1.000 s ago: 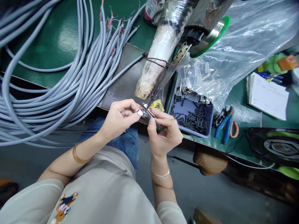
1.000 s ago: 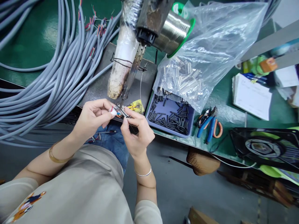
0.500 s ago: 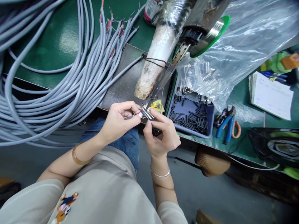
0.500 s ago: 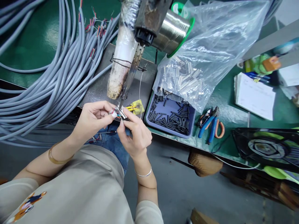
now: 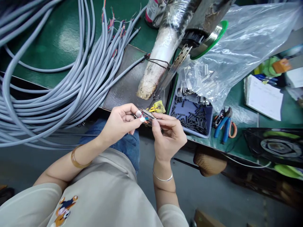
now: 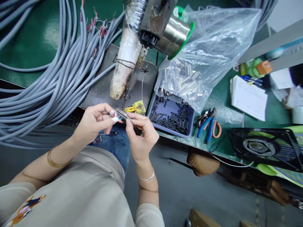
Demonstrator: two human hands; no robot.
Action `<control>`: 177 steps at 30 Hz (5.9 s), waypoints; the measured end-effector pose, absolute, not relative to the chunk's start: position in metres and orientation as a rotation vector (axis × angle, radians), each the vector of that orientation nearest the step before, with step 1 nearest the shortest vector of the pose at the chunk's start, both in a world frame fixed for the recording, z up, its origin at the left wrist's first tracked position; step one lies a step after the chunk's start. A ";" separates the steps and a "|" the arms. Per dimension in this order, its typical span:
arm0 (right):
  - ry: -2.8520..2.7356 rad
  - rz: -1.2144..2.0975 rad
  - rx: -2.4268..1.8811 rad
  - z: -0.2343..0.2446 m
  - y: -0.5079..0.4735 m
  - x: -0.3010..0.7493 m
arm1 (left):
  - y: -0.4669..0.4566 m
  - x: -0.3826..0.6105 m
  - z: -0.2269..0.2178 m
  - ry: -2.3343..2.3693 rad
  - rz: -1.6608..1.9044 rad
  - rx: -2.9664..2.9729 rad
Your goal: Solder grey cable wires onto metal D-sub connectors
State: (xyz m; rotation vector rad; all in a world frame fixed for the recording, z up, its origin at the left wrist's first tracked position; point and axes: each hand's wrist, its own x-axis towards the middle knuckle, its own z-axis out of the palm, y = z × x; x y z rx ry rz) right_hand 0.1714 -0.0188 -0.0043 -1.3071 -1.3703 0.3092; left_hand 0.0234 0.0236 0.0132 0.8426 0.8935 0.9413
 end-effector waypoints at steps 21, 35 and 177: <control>-1.507 0.152 -1.217 -0.008 -0.013 0.172 | 0.029 0.027 0.015 1.018 1.042 0.945; -1.515 0.136 -1.197 -0.010 -0.011 0.171 | 0.030 0.029 0.013 0.987 1.070 0.896; -1.662 0.050 -1.203 -0.001 -0.007 0.179 | 0.035 0.029 0.018 0.923 1.033 0.829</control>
